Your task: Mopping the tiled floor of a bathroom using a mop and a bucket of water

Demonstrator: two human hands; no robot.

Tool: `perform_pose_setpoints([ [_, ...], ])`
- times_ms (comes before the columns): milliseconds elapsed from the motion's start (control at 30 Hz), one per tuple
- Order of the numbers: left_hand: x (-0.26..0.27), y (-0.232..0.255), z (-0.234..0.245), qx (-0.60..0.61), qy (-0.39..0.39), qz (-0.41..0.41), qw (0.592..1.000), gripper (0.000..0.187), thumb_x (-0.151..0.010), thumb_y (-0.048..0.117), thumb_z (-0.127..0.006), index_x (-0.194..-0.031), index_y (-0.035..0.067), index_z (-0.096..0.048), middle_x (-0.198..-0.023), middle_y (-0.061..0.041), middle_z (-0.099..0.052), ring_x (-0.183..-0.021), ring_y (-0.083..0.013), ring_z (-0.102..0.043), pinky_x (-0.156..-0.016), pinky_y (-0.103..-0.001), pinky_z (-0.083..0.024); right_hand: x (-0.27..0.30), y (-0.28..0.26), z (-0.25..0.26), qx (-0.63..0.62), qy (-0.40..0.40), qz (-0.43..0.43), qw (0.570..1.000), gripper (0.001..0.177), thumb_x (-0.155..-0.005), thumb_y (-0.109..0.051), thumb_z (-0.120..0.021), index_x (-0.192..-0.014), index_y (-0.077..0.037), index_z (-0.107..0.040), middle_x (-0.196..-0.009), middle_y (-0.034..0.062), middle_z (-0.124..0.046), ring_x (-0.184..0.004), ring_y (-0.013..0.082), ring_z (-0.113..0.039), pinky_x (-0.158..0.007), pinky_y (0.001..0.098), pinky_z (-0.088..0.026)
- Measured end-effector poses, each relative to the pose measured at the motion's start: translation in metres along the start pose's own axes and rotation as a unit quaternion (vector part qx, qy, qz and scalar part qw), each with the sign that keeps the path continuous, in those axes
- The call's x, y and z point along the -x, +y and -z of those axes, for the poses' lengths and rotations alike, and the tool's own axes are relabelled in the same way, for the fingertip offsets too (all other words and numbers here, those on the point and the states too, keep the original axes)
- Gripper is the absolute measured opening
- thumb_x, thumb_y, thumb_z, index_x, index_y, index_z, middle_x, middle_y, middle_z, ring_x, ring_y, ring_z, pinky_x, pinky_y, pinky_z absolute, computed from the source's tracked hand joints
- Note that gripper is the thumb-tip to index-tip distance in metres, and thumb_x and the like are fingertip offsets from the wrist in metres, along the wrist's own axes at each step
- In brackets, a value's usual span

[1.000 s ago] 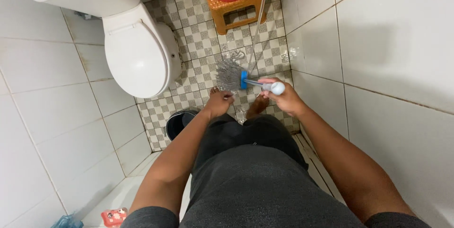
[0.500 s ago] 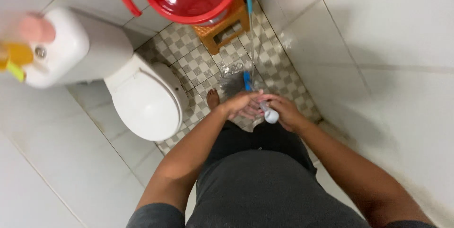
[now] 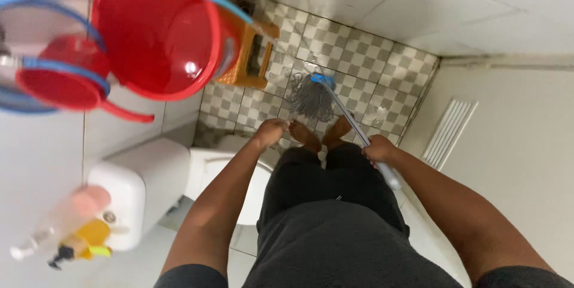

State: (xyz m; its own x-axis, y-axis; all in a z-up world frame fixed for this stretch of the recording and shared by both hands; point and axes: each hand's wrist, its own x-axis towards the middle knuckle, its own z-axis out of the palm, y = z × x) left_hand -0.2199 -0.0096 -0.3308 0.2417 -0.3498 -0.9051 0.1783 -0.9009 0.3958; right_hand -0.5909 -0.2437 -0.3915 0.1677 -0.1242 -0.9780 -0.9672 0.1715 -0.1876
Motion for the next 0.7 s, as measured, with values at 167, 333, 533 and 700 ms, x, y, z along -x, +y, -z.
perform_pose_setpoints([
  [167, -0.07, -0.015, -0.015, -0.004, -0.005, 0.013, 1.0, 0.053, -0.106, 0.045, -0.073, -0.14, 0.005, -0.08, -0.132, -0.022, -0.082, -0.123, -0.0359, -0.081, -0.104, -0.054, -0.066, 0.117, 0.008, -0.015, -0.068, -0.004, -0.005, 0.998, 0.064, -0.098, -0.014, -0.075, -0.155, 0.012, -0.062, -0.085, 0.0249, -0.08, -0.06, 0.0344, -0.079, -0.046, 0.0495, -0.069],
  [333, -0.118, -0.005, -0.041, -0.048, -0.052, 0.007, 0.997, 0.05, -0.111, 0.03, -0.07, -0.142, -0.008, -0.075, -0.127, -0.022, -0.078, -0.117, -0.0317, -0.077, -0.106, -0.052, -0.062, 0.217, 0.035, -0.066, -0.18, -0.009, -0.017, 0.983, 0.039, -0.099, -0.008, -0.071, -0.136, 0.006, -0.078, -0.065, 0.0202, -0.071, -0.043, 0.0295, -0.07, -0.035, 0.0417, -0.063],
  [533, -0.211, 0.02, -0.047, -0.538, 0.002, 0.002, 0.843, 0.144, -0.077, 0.093, -0.061, -0.185, 0.007, -0.022, -0.193, -0.018, -0.018, -0.18, -0.0338, -0.011, -0.146, -0.04, -0.002, 0.314, -0.004, -0.135, -0.294, 0.012, -0.157, 0.943, 0.07, -0.102, -0.016, -0.072, -0.171, -0.028, -0.066, -0.072, 0.0105, -0.056, -0.051, 0.0219, -0.048, -0.037, 0.0361, -0.04],
  [700, -0.157, 0.133, -0.053, -0.235, -0.172, 0.155, 0.944, 0.077, -0.117, 0.046, -0.05, -0.179, 0.002, -0.041, -0.151, -0.017, -0.067, -0.119, -0.0303, -0.066, -0.098, -0.041, -0.049, 0.33, 0.037, -0.24, -0.406, 0.036, -0.15, 0.901, 0.073, -0.103, -0.012, -0.078, -0.173, -0.025, -0.062, -0.076, 0.0146, -0.071, -0.045, 0.0199, -0.049, -0.033, 0.0343, -0.046],
])
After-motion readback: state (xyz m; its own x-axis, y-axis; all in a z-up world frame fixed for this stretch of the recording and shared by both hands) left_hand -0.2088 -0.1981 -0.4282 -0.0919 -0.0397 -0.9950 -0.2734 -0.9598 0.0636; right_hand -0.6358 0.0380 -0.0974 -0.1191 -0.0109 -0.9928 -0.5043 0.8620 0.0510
